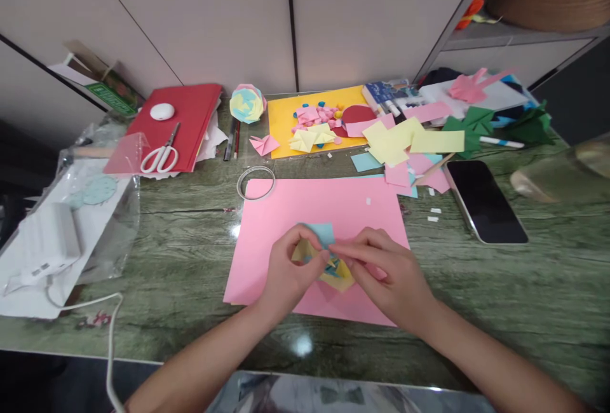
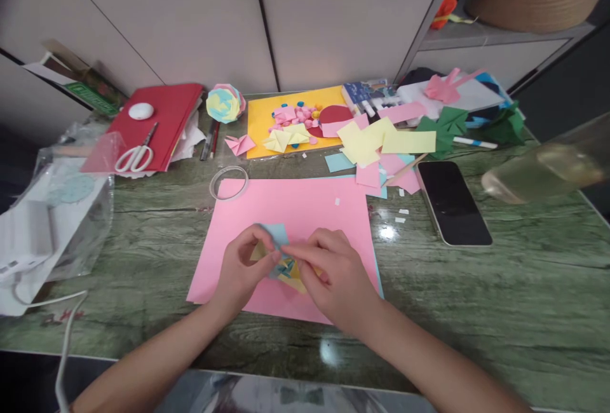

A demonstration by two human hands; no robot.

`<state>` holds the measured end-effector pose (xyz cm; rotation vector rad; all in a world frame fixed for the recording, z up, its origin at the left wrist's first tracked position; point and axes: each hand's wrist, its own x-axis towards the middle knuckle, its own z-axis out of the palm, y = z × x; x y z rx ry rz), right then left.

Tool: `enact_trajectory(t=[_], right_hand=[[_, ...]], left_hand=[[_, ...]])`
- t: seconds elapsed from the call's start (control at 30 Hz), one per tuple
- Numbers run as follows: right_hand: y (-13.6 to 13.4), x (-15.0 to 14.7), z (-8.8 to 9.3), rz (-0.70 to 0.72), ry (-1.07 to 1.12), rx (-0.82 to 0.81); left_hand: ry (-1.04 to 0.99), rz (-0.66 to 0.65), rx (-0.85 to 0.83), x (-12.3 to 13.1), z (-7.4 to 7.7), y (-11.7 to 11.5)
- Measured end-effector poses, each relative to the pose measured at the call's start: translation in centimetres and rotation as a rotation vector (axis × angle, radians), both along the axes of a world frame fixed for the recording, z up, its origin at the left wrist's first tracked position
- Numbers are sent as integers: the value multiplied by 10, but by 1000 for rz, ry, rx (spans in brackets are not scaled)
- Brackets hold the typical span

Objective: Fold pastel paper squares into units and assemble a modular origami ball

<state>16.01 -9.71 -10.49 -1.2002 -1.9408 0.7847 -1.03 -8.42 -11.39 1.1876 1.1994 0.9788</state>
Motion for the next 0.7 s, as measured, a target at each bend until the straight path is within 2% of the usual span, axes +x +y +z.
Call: enact_trajectory(t=[0.17, 0.37, 0.5, 0.6, 0.7], right_hand=[[-1, -2, -4, 14, -86, 129], [-1, -4, -6, 24, -303, 441], [2, 1, -8, 13, -518, 618], [8, 7, -10, 46, -580, 724], [15, 12, -9, -28, -629, 712]], left_hand=[[0, 37, -38, 3, 3, 1], [-47, 56, -73, 3, 6, 0], [-93, 10, -133, 1, 6, 1], [-144, -35, -179, 0, 5, 2], [-189, -94, -221, -2, 4, 2]])
